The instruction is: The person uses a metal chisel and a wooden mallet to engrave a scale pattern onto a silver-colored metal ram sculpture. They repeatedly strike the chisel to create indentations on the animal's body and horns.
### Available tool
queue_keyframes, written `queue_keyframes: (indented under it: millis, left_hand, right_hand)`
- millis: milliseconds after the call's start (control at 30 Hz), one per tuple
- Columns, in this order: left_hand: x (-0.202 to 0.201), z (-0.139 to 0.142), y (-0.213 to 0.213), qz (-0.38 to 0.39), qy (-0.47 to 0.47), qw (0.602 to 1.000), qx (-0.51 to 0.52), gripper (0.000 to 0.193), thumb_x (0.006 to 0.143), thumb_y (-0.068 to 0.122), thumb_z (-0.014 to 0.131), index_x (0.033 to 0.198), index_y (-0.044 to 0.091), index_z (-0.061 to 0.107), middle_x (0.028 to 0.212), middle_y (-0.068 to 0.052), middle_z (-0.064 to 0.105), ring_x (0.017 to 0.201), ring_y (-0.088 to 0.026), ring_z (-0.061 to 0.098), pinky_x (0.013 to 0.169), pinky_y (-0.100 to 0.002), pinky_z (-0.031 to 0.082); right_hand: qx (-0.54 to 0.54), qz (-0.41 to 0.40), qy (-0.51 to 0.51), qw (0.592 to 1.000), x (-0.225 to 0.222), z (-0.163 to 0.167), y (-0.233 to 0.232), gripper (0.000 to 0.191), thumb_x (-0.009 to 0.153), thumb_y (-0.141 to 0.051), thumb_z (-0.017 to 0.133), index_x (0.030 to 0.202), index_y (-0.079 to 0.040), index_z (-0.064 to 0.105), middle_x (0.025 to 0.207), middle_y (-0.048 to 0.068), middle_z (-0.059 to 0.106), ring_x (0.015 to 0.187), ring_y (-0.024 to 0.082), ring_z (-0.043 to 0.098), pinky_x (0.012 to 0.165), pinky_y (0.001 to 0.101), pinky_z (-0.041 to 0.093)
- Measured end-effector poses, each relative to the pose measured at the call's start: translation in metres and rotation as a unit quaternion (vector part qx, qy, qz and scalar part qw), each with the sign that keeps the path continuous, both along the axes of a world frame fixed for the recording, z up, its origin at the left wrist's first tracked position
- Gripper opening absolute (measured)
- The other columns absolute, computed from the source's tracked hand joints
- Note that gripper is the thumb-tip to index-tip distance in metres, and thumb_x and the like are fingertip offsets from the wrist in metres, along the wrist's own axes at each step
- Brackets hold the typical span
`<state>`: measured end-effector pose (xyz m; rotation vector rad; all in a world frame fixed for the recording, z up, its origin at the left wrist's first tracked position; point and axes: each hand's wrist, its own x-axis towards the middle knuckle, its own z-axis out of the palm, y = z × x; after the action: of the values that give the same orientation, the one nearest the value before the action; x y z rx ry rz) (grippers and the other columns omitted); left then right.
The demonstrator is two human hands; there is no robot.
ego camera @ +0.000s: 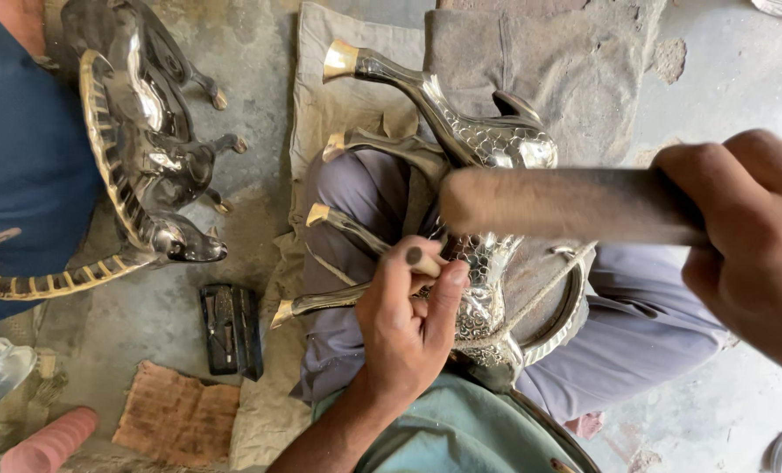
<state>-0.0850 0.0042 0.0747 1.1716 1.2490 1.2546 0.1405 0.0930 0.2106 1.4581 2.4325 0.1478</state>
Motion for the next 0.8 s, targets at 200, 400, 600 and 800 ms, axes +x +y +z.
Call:
queue_keyframes:
  millis: [200, 400, 600, 800]
  left_hand:
    - [0.003, -0.001, -0.001, -0.007, 0.101, 0.993, 0.059, 0.026, 0.107, 0.02, 0.066, 0.118, -0.003, 0.057, 0.091, -0.009, 0.064, 0.076, -0.016, 0.066, 0.065, -0.031, 0.054]
    - [0.006, -0.008, -0.004, -0.004, 0.12, 0.991, 0.064, 0.026, 0.108, 0.02, 0.065, 0.118, -0.002, 0.057, 0.093, -0.01, 0.065, 0.077, -0.019, 0.067, 0.068, -0.033, 0.055]
    - [0.006, -0.013, -0.005, -0.011, 0.12, 0.991, 0.059, 0.022, 0.108, 0.02, 0.064, 0.112, -0.001, 0.058, 0.092, -0.009, 0.065, 0.077, -0.019, 0.068, 0.066, -0.033, 0.055]
    - [0.004, -0.014, -0.005, -0.027, 0.101, 0.992, 0.073, 0.021, 0.109, 0.019, 0.061, 0.114, -0.001, 0.058, 0.099, -0.012, 0.065, 0.083, -0.019, 0.07, 0.066, -0.032, 0.057]
  right_hand:
    - [0.069, 0.014, -0.049, 0.996, -0.008, -0.012, 0.005, 0.028, 0.083, -0.003, 0.083, 0.109, -0.008, 0.074, 0.081, 0.01, 0.069, 0.067, 0.02, 0.067, 0.061, 0.0319, 0.056]
    - [-0.099, -0.087, 0.26, 0.957, 0.002, -0.013, 0.008, 0.045, 0.075, -0.003, 0.078, 0.117, -0.004, 0.063, 0.09, 0.009, 0.069, 0.081, 0.021, 0.071, 0.071, 0.0326, 0.058]
    - [-0.058, 0.02, 0.099, 0.993, -0.001, -0.004, 0.015, 0.043, 0.074, -0.003, 0.077, 0.115, -0.005, 0.066, 0.089, 0.01, 0.07, 0.08, 0.021, 0.071, 0.07, 0.0336, 0.058]
    - [-0.049, 0.04, 0.061, 0.996, -0.007, 0.002, 0.02, 0.04, 0.074, -0.001, 0.075, 0.113, -0.004, 0.069, 0.087, 0.011, 0.07, 0.078, 0.022, 0.071, 0.069, 0.0344, 0.058]
